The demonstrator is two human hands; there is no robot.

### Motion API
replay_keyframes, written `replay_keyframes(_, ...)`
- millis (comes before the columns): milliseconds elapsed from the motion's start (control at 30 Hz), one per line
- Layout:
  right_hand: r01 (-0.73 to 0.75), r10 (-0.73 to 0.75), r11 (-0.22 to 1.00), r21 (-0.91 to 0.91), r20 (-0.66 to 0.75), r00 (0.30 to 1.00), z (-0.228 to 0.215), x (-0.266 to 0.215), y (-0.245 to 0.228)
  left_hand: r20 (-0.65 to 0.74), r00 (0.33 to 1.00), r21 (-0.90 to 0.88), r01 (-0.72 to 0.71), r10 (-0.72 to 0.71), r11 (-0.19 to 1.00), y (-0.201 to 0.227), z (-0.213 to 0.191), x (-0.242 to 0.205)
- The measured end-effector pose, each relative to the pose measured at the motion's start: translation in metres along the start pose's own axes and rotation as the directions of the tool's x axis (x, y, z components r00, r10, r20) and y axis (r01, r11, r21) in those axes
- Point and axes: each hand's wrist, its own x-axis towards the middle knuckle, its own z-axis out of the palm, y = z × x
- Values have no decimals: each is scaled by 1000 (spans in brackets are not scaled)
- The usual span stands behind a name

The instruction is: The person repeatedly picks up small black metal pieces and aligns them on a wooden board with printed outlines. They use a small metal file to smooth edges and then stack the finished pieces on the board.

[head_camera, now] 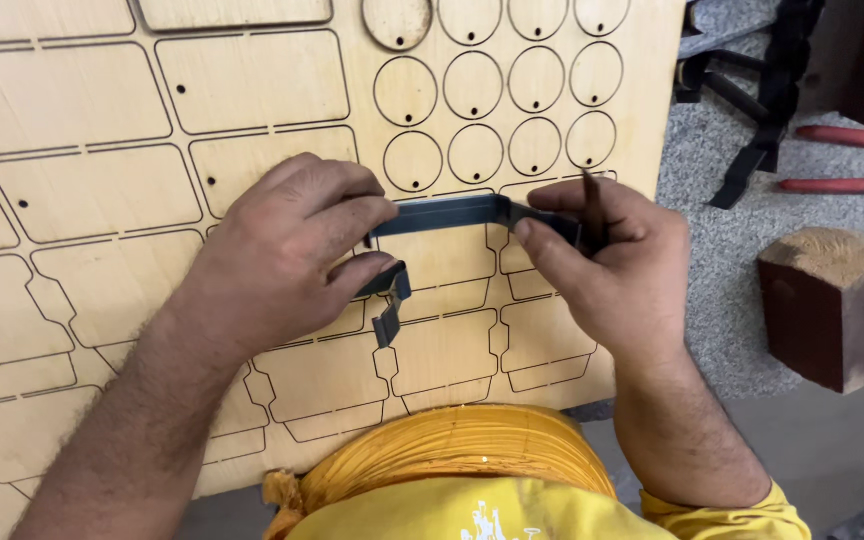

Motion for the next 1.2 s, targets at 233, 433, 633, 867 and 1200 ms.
replay_keyframes(233, -8, 8, 1000, 6, -35, 999, 3, 2, 2, -27, 1000, -38, -12, 11, 999, -5, 1, -2)
replay_keyframes(433, -1, 2, 1000, 13, -57, 998, 4, 3, 2, -8, 1000, -39, -22, 22, 999, -8, 4, -1)
replay_keyframes(633, -29, 29, 1000, -1, -65, 997, 7, 3, -1, 14, 1000, -57, 13, -12, 998, -6, 1, 0)
replay_keyframes(867, 18, -24, 998, -58, -93, 995, 10, 2, -3, -8, 1000, 3, 13, -13, 1000, -2, 3, 1)
replay_keyframes(1200, 31, -33, 999, -19, -94, 995, 12, 1, -2, -19, 1000, 28, 21, -20, 999, -1, 6, 2)
